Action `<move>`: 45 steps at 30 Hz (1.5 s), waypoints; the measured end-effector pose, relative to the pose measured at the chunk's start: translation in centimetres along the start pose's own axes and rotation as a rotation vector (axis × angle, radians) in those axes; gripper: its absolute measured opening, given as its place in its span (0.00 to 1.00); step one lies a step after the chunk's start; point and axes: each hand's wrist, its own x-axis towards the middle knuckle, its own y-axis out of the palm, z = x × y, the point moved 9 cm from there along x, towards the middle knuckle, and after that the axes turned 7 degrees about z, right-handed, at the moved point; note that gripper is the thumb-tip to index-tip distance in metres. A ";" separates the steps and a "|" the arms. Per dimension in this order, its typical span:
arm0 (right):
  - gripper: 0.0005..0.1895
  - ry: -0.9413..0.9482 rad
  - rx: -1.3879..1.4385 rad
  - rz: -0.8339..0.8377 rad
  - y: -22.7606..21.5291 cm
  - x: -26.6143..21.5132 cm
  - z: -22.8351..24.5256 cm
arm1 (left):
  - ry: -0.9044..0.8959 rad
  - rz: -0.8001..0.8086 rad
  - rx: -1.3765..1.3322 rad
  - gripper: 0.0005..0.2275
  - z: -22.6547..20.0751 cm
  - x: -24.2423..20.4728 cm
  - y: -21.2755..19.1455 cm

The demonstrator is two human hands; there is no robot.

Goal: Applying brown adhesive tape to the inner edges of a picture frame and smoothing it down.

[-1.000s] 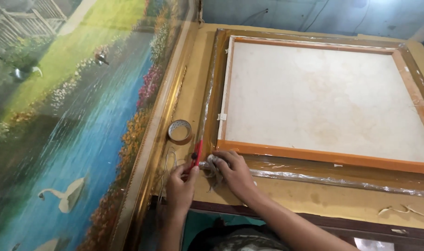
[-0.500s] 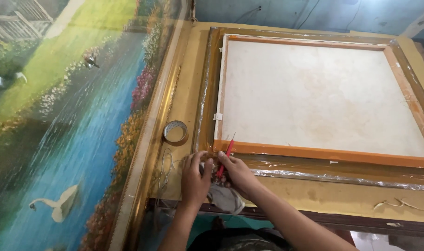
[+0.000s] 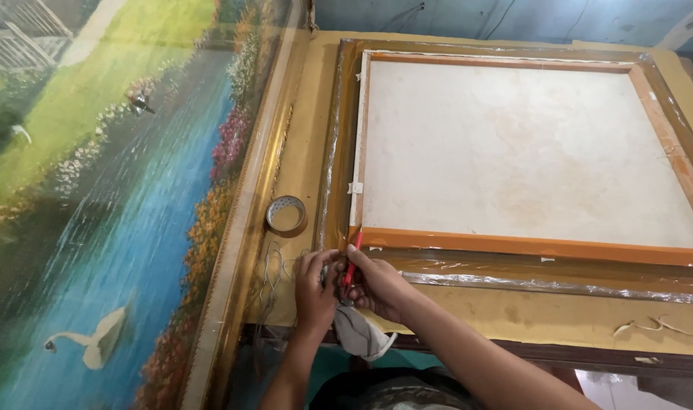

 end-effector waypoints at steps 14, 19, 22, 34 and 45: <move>0.23 -0.004 0.054 0.034 0.1 -0.6 0.1 | -0.023 -0.048 0.038 0.08 0.7 0.0 0.3; 0.23 -0.013 0.042 0.069 -0.2 0.1 -0.2 | -0.082 -0.042 -0.026 0.10 0.7 0.0 0.4; 0.24 -0.009 0.031 0.089 0.1 -0.3 -0.2 | -0.080 -0.039 -0.064 0.12 0.5 0.0 0.4; 0.23 -0.065 -0.140 -0.075 -5.4 -7.2 3.3 | -0.266 -0.070 0.363 0.11 1.4 0.6 2.0; 0.22 -0.213 -0.039 -0.400 -25.7 -15.6 6.9 | 0.318 0.196 0.856 0.30 -10.2 -0.2 20.1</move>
